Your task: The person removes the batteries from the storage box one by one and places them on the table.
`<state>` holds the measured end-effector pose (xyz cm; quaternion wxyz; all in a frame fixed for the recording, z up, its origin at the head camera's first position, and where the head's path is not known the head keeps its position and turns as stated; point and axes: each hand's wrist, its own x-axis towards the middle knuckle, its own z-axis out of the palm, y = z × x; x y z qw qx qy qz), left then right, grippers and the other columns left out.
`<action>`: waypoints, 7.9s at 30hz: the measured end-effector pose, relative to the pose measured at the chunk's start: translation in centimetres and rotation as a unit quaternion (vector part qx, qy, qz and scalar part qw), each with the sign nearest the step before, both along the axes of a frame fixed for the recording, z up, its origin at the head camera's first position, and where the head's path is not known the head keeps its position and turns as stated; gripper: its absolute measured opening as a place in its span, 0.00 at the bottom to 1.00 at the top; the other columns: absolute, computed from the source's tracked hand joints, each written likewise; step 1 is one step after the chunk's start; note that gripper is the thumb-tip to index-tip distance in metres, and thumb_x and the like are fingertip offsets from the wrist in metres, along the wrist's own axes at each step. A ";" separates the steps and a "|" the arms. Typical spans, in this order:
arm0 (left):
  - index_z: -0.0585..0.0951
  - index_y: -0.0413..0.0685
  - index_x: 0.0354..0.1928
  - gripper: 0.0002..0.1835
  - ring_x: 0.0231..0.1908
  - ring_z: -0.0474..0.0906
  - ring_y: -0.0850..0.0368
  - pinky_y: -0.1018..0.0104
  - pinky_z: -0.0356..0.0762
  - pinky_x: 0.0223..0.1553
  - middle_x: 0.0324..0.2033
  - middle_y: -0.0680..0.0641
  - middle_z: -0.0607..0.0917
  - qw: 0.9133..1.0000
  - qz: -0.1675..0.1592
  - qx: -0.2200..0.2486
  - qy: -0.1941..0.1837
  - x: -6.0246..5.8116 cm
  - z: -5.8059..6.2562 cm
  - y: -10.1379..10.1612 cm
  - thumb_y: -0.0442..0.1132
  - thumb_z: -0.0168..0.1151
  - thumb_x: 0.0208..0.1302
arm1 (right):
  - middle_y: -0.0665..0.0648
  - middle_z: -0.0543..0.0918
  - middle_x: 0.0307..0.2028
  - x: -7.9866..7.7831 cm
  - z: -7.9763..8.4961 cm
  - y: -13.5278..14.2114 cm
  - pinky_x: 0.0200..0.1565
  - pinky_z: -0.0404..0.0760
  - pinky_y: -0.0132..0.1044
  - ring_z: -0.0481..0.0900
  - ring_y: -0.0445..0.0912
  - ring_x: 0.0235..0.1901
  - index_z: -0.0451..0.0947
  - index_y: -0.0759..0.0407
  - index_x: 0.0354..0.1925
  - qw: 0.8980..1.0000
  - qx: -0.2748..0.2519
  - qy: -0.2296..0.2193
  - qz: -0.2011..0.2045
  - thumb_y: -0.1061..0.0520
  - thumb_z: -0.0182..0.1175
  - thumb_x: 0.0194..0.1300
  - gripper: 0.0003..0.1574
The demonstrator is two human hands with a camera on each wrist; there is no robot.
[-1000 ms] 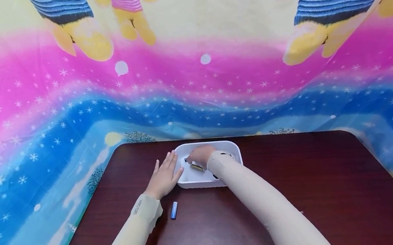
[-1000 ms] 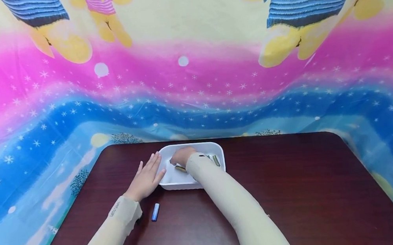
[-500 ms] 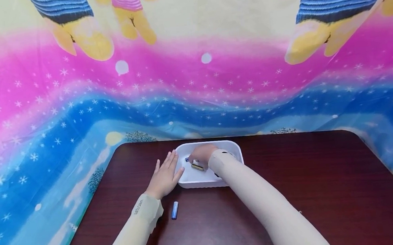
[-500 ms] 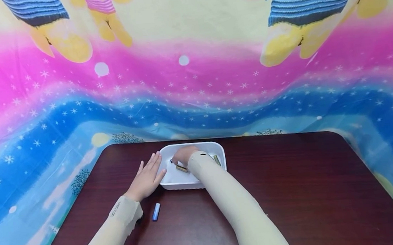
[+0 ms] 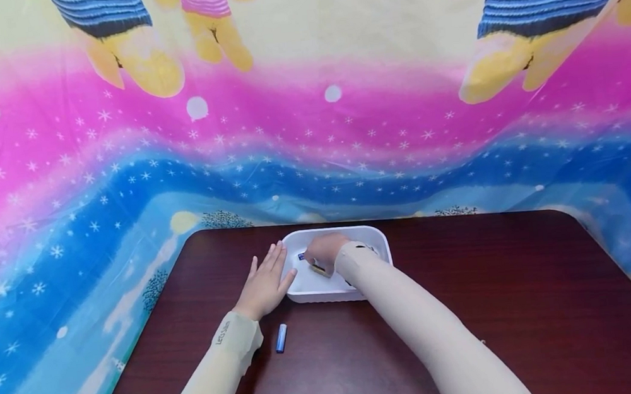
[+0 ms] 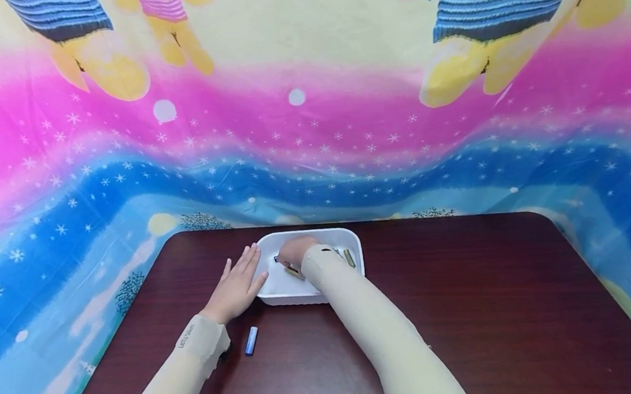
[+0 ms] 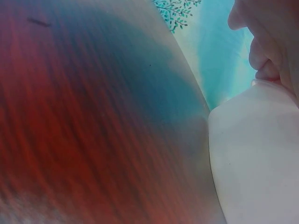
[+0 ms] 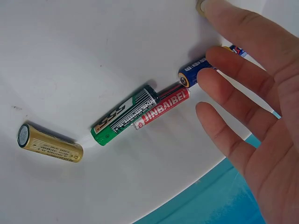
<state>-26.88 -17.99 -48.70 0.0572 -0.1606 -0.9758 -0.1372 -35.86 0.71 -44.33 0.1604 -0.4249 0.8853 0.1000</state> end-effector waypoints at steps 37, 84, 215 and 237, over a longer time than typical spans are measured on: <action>0.52 0.47 0.73 0.38 0.72 0.42 0.53 0.44 0.39 0.68 0.73 0.50 0.48 1.000 0.004 -0.012 -0.009 0.1 0.2 0.1 0.64 0.33 0.70 | 0.48 0.69 0.23 0.7 2.1 3.8 0.27 0.65 0.33 0.64 0.41 0.23 0.71 0.52 0.26 0.992 -0.039 -0.053 -0.106 0.51 0.69 0.51 0.14; 0.53 0.45 0.72 0.36 0.72 0.41 0.53 0.44 0.35 0.68 0.73 0.49 0.48 1.000 0.003 0.006 -0.014 0.3 0.5 0.1 0.59 0.39 0.71 | 0.49 0.82 0.39 8.0 4.1 9.5 0.46 0.78 0.37 0.78 0.44 0.41 0.80 0.56 0.42 0.940 -0.316 -0.004 -0.127 0.42 0.70 0.50 0.25; 0.50 0.45 0.73 0.37 0.72 0.40 0.52 0.42 0.39 0.67 0.73 0.48 0.48 1.000 -0.004 0.012 -0.007 0.1 -0.2 0.1 0.61 0.32 0.72 | 0.44 0.74 0.23 16.8 -5.2 -1.1 0.33 0.74 0.29 0.71 0.38 0.26 0.79 0.54 0.27 0.922 -0.358 0.040 -0.144 0.43 0.74 0.41 0.21; 0.51 0.44 0.73 0.37 0.72 0.42 0.51 0.41 0.37 0.67 0.73 0.47 0.49 1.000 -0.007 0.023 -0.003 0.4 0.3 0.3 0.61 0.34 0.71 | 0.46 0.73 0.26 17.2 -5.5 -1.2 0.36 0.74 0.30 0.72 0.42 0.30 0.80 0.56 0.29 0.916 -0.362 0.062 -0.161 0.42 0.74 0.39 0.24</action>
